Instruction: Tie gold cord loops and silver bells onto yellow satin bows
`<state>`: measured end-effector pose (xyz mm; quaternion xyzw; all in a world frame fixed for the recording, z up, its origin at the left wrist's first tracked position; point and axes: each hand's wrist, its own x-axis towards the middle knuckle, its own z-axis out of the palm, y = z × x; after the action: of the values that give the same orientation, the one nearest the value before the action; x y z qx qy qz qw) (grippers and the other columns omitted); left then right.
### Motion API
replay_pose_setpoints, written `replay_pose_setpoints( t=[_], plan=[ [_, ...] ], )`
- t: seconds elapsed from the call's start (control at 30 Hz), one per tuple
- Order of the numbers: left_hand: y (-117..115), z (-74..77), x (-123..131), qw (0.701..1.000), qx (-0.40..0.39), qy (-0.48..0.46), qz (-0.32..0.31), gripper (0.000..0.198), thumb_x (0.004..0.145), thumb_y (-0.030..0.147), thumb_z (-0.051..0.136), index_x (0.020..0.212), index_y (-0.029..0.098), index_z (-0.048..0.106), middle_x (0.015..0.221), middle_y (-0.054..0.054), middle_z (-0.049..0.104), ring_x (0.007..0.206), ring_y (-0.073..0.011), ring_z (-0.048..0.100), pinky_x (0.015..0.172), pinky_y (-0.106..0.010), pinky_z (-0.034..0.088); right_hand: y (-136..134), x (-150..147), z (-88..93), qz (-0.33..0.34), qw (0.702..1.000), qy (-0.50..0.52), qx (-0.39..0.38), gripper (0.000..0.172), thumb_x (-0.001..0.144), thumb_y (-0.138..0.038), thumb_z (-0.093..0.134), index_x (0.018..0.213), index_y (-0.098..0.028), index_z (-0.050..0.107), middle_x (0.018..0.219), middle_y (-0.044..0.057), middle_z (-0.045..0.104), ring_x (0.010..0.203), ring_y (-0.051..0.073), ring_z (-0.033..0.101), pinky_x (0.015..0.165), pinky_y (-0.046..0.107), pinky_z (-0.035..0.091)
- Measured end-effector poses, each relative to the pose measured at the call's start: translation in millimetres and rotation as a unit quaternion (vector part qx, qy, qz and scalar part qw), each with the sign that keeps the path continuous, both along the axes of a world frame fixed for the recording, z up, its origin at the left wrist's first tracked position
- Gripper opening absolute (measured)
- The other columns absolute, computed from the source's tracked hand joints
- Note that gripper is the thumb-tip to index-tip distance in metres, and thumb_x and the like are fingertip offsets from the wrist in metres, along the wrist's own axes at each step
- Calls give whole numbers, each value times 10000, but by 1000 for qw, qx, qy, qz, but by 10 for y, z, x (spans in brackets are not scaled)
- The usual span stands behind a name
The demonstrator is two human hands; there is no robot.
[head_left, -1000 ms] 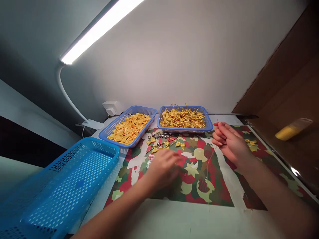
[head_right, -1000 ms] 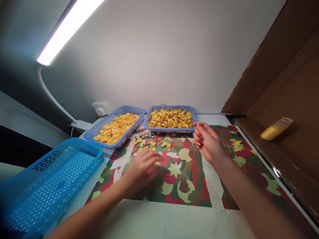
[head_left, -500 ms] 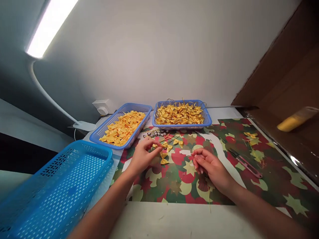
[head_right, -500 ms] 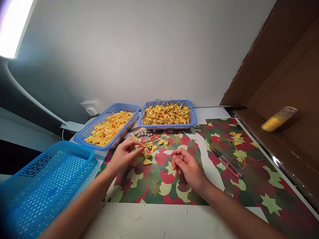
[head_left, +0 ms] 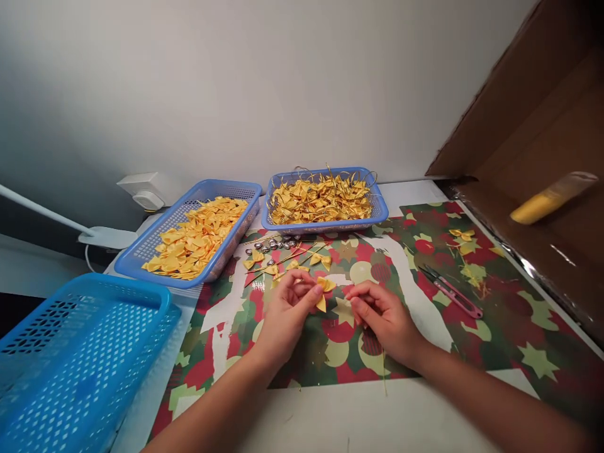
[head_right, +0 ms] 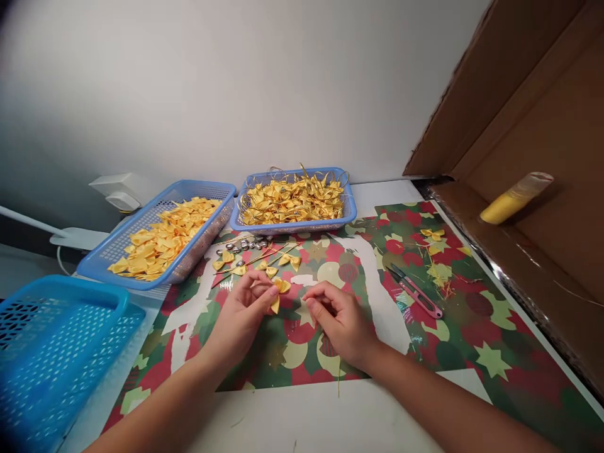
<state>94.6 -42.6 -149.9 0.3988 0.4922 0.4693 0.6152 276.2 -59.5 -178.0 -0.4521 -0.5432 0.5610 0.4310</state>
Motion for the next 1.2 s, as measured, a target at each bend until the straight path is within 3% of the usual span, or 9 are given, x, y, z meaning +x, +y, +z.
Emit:
replay_pose_setpoints(
  t=[0.17, 0.3, 0.43, 0.6, 0.7, 0.8, 0.93, 1.07, 1.2],
  plan=[
    [-104, -108, 39, 993, -90, -69, -36, 219, 722, 317, 764, 896, 193, 715, 963, -27, 688, 753, -105, 601, 696, -216, 486, -70, 19, 3, 45, 996, -57, 49, 139, 928, -316, 523, 888, -217, 612, 599, -41, 520, 436, 72, 437, 425, 203, 326],
    [-116, -141, 30, 990, -92, -98, -44, 276, 682, 252, 802, 946, 224, 730, 948, -17, 695, 792, -108, 616, 707, -203, 495, -83, 40, 1, 42, 996, -67, 44, 153, 942, -327, 496, 888, -227, 600, 586, -53, 491, 399, 67, 453, 418, 206, 358],
    [-118, -133, 23, 989, -91, -110, -42, 203, 682, 237, 807, 859, 207, 715, 864, 3, 673, 746, -91, 616, 687, -192, 496, -84, 51, 12, 48, 994, -82, 46, 160, 937, -334, 500, 883, -224, 603, 577, -45, 486, 408, 77, 462, 416, 213, 376],
    [-123, -124, 19, 989, -59, -125, -51, 497, 721, 195, 779, 1178, 299, 616, 818, 14, 650, 797, -124, 633, 764, -253, 516, -97, 50, 31, 39, 996, -63, 46, 154, 927, -327, 508, 875, -227, 613, 584, -40, 494, 404, 84, 469, 404, 217, 374],
    [-126, -141, 12, 993, -2, -101, -64, 102, 741, 225, 762, 838, 221, 731, 882, -33, 636, 935, -166, 605, 795, -259, 508, -107, 52, 32, 29, 997, -53, 47, 153, 921, -333, 518, 862, -229, 613, 576, -43, 493, 389, 87, 475, 393, 220, 365],
    [-132, -152, -9, 996, 50, -59, -49, 164, 766, 222, 737, 608, 198, 699, 976, -30, 595, 953, -140, 561, 740, -205, 482, -112, 60, 29, 7, 996, -62, 69, 138, 916, -317, 529, 849, -226, 608, 574, -40, 501, 393, 84, 471, 386, 213, 354],
    [-142, -138, -40, 994, 51, -58, -82, 96, 791, 228, 708, 699, 223, 732, 784, -6, 598, 710, -97, 563, 654, -206, 483, -114, 63, 46, 0, 994, -61, 90, 113, 913, -277, 527, 852, -224, 606, 588, -36, 533, 393, 80, 481, 383, 207, 358],
    [-144, -114, -33, 995, 24, -60, -71, 102, 754, 297, 737, 759, 195, 740, 799, -35, 675, 751, -148, 626, 701, -254, 528, -107, 49, 80, 13, 992, -69, 102, 85, 885, -237, 553, 838, -231, 624, 566, -36, 543, 405, 93, 487, 404, 222, 370],
    [-145, -106, 7, 996, -31, -67, -53, 112, 695, 219, 795, 765, 185, 715, 739, -8, 687, 693, -120, 640, 667, -223, 540, -92, 41, 92, 24, 988, -91, 126, 102, 891, -210, 532, 844, -230, 621, 580, -30, 562, 419, 93, 488, 420, 226, 370]
  ],
)
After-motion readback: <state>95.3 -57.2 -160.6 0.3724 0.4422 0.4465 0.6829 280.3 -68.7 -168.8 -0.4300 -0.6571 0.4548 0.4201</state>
